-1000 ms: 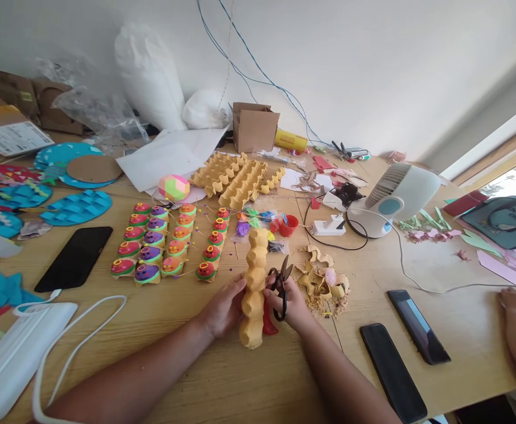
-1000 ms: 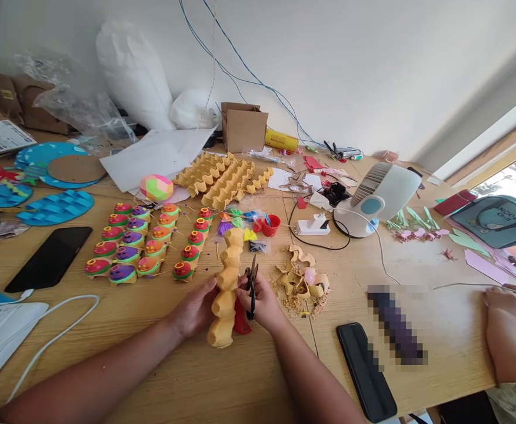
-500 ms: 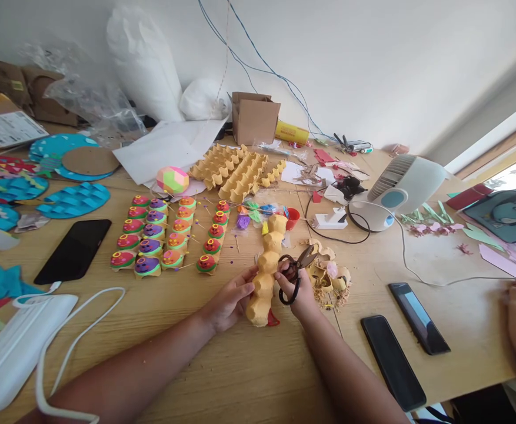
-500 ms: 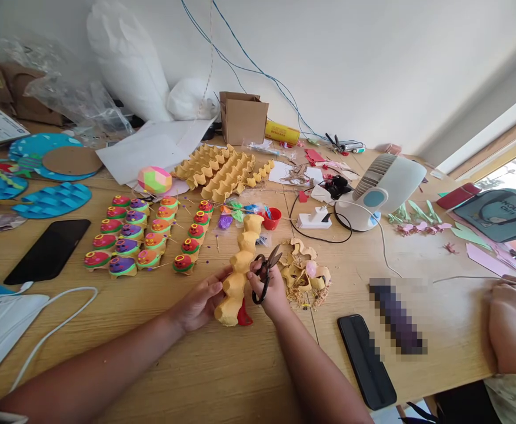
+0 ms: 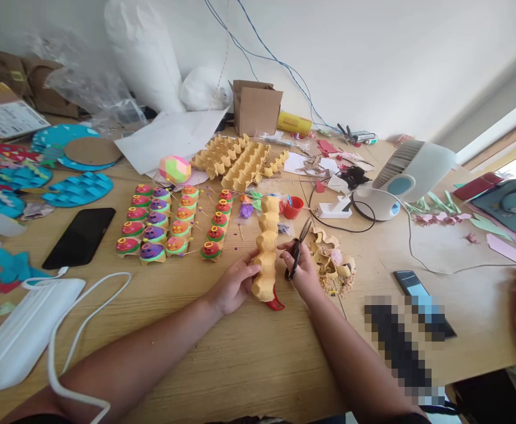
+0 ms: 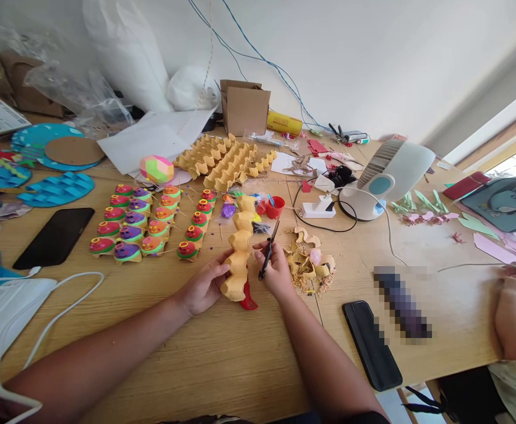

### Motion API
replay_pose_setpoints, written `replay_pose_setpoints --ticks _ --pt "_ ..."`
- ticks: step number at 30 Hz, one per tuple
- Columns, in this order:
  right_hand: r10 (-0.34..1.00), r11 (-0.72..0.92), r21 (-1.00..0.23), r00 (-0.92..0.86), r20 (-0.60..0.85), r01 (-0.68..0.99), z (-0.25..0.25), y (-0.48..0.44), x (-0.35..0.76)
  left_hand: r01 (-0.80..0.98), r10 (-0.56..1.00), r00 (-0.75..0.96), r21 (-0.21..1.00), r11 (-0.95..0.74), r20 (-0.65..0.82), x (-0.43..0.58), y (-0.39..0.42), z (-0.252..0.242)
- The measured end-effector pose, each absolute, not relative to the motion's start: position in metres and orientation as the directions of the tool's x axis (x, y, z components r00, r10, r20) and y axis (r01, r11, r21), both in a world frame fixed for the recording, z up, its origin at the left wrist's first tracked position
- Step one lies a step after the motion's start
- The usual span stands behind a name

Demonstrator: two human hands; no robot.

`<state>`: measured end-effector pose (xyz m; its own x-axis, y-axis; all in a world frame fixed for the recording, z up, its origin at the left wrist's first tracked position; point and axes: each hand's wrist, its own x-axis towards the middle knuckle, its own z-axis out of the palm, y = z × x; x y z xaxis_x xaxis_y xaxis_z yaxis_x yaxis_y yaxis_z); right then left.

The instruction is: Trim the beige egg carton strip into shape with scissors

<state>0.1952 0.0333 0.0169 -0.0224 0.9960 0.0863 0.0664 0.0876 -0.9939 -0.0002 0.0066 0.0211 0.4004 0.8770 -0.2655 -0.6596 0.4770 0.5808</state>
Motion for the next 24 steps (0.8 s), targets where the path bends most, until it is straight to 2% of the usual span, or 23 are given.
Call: replay_pose_setpoints --ticks 14,20,24 --pt "0.996 0.088 -0.995 0.008 0.087 -0.05 0.012 0.035 0.189 -0.716 0.884 0.411 0.522 0.464 -0.222 -0.006 0.018 0.005" --pt "0.992 0.104 -0.994 -0.067 0.106 -0.02 0.017 0.032 0.189 -0.745 0.9 0.399 0.509 0.431 -0.176 -0.006 0.019 0.008" --pt "0.976 0.202 -0.969 -0.117 0.186 0.142 0.017 0.029 0.191 -0.763 0.905 0.39 0.492 0.42 -0.168 -0.007 0.021 0.008"
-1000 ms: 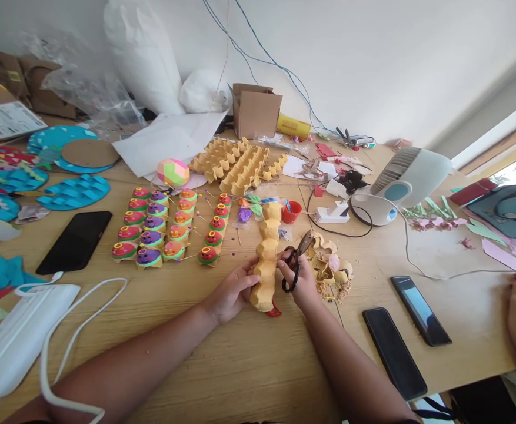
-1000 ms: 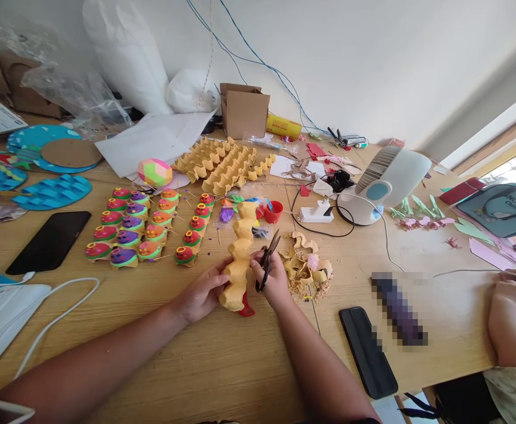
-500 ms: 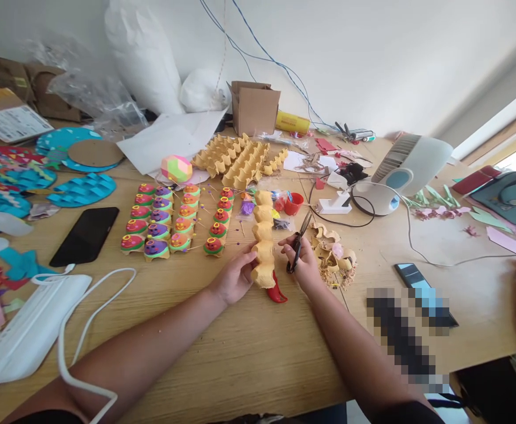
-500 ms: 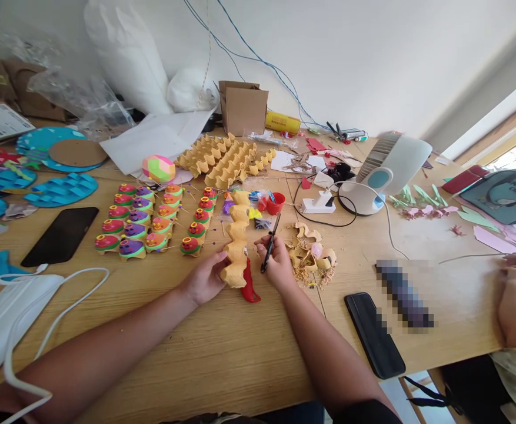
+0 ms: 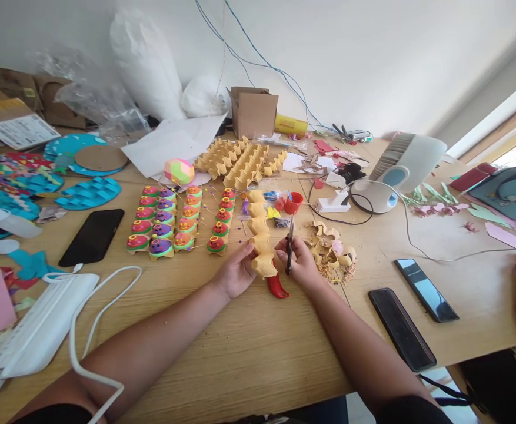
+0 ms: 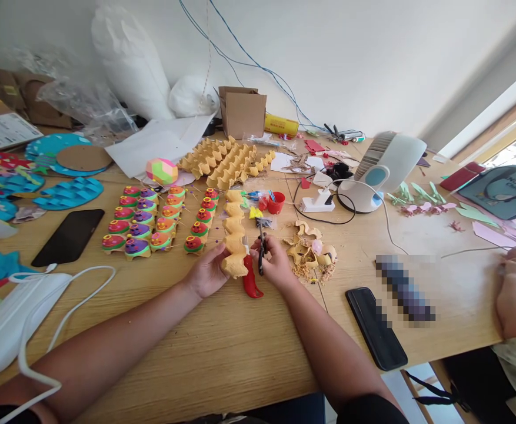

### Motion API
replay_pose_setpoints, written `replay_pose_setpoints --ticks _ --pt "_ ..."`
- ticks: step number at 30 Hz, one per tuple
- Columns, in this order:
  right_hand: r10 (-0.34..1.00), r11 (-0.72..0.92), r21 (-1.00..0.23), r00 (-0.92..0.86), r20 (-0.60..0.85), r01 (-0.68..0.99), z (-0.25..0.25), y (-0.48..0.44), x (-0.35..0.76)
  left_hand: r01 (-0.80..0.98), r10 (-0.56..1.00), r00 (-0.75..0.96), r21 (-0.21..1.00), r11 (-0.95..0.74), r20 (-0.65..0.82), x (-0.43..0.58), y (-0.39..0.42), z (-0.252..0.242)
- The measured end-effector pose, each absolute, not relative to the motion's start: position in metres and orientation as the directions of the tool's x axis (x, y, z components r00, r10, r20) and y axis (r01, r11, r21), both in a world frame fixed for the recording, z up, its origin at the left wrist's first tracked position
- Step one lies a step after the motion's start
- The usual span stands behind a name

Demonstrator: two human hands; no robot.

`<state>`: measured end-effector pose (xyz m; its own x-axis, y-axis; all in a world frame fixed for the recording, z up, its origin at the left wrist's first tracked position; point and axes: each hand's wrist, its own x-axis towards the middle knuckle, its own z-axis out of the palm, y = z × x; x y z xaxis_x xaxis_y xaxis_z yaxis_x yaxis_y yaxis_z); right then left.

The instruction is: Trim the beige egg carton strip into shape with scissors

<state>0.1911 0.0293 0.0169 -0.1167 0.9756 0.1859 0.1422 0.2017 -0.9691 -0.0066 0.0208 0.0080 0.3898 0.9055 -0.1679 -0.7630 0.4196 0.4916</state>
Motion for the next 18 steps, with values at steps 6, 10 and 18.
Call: replay_pose_setpoints --ticks 6,10,18 --pt "0.943 0.049 -0.994 -0.323 0.077 -0.096 0.0161 0.0299 0.197 -0.764 0.895 0.408 0.469 0.443 -0.179 -0.009 0.023 0.0081" --pt "0.849 -0.13 -0.977 -0.528 -0.021 -0.169 0.02 0.029 0.1982 -0.754 0.889 0.434 0.48 0.448 -0.148 -0.0092 0.0227 0.0095" --pt "0.798 -0.174 -0.977 -0.6 -0.066 -0.124 0.0225 0.0264 0.198 -0.725 0.874 0.472 0.515 0.458 -0.113 -0.0095 0.023 0.0103"
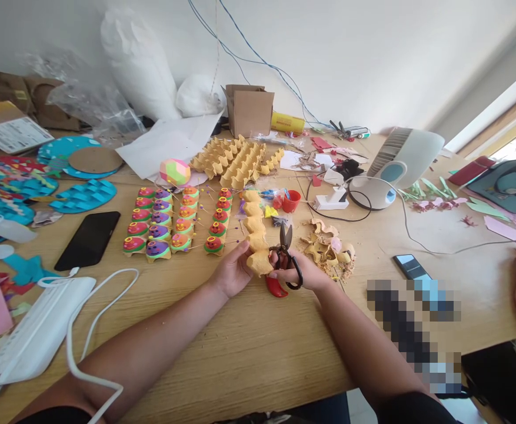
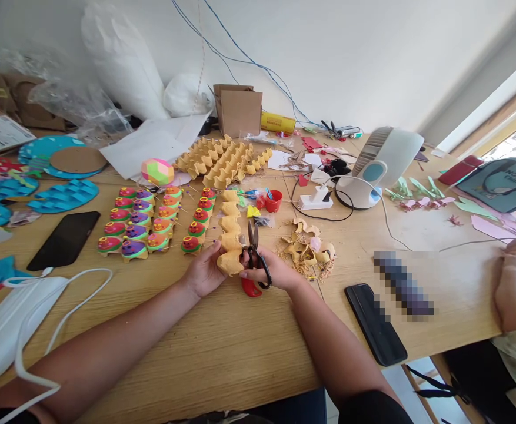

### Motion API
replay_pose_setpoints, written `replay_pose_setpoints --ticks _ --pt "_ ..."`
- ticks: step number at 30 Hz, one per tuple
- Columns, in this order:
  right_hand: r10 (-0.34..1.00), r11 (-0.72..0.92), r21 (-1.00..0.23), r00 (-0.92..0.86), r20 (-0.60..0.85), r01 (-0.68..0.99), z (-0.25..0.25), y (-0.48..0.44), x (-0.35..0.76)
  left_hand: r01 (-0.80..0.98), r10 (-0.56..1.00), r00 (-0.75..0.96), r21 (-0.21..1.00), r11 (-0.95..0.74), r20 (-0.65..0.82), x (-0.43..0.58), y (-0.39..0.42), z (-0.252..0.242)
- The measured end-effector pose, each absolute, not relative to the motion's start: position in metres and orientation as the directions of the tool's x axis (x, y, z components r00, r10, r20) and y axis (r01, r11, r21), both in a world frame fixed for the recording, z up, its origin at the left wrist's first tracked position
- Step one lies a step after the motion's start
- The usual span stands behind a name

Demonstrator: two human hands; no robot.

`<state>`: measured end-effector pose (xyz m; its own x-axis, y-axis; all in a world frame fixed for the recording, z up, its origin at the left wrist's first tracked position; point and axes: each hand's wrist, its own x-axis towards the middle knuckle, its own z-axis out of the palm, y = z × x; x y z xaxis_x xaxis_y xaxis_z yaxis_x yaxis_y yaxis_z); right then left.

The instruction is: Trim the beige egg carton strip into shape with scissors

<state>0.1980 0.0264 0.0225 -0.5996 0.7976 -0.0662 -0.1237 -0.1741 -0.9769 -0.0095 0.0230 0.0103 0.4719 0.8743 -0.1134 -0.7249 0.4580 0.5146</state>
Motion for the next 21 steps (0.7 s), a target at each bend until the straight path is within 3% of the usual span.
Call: replay_pose_setpoints --ticks 7,16,21 --pt "0.753 -0.15 -0.987 -0.654 -0.072 -0.064 0.0184 0.0301 0.2064 -0.714 0.871 0.475 0.525 0.464 -0.124 -0.0106 0.0237 0.0068" --pt "0.769 -0.171 -0.977 -0.637 -0.05 -0.129 0.0216 0.0291 0.2025 -0.7 0.864 0.488 0.536 0.472 -0.123 -0.01 0.0223 0.0085" --pt "0.783 -0.128 -0.988 -0.621 -0.044 -0.09 0.0269 0.0292 0.2049 -0.741 0.893 0.41 0.504 0.444 -0.185 -0.0102 0.0238 0.0052"
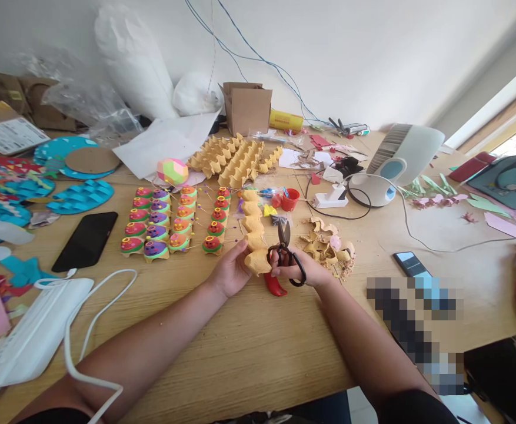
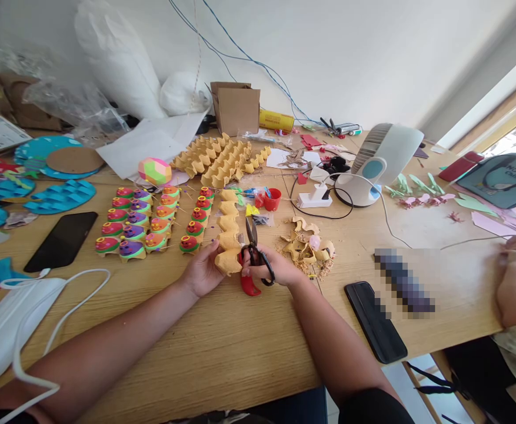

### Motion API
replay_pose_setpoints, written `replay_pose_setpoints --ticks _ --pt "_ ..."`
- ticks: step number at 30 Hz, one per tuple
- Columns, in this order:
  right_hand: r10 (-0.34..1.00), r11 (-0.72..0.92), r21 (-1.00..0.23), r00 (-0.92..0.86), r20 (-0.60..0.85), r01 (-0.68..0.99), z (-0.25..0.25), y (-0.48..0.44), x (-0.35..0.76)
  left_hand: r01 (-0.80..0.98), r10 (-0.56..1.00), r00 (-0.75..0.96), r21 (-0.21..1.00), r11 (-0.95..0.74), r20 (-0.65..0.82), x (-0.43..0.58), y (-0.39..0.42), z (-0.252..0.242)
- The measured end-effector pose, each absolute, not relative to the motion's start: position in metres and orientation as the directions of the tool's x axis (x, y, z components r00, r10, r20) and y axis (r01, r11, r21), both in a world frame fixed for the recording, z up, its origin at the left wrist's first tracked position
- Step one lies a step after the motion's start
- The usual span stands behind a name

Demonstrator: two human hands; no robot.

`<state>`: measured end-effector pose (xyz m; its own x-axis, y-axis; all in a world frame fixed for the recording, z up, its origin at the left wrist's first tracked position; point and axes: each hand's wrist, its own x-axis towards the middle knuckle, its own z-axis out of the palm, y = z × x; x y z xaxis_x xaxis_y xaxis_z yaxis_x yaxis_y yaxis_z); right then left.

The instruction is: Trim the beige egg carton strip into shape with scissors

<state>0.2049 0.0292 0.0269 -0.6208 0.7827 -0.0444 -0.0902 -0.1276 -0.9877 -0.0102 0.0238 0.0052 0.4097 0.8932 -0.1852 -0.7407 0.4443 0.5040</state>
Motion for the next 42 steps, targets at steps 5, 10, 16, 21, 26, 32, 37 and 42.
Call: replay_pose_setpoints --ticks 5,10,16,21,26,32,37,42 --pt "0.968 -0.03 -0.996 -0.252 -0.007 -0.086 0.028 0.034 0.203 -0.741 0.902 0.38 0.515 0.431 -0.207 -0.009 0.021 0.006" --pt "0.998 0.012 -0.976 -0.051 0.024 -0.217 0.023 0.04 0.199 -0.668 0.896 0.416 0.616 0.417 -0.155 -0.004 0.012 0.014" --pt "0.996 -0.005 -0.885 -0.081 0.038 -0.465 0.023 0.042 0.195 -0.551 0.872 0.478 0.736 0.394 -0.109 -0.001 0.005 0.014" --pt "0.988 -0.101 -0.822 -0.157 -0.015 -0.56 0.027 0.037 0.194 -0.559 0.859 0.511 0.742 0.369 -0.042 -0.001 0.003 0.013" --pt "0.97 -0.194 -0.734 -0.24 -0.044 -0.651 0.029 0.034 0.195 -0.603 0.859 0.508 0.684 0.411 -0.068 -0.004 0.003 0.015" --pt "0.961 -0.219 -0.731 -0.271 -0.049 -0.646 0.024 0.035 0.195 -0.65 0.825 0.536 0.537 0.537 -0.176 -0.013 0.012 0.017" --pt "0.961 -0.207 -0.756 -0.275 -0.037 -0.621 0.022 0.037 0.195 -0.648 0.815 0.546 0.517 0.559 -0.196 -0.014 0.013 0.016" --pt "0.953 -0.234 -0.76 -0.298 -0.055 -0.606 0.023 0.036 0.194 -0.618 0.834 0.514 0.589 0.521 -0.199 -0.011 0.011 0.014"
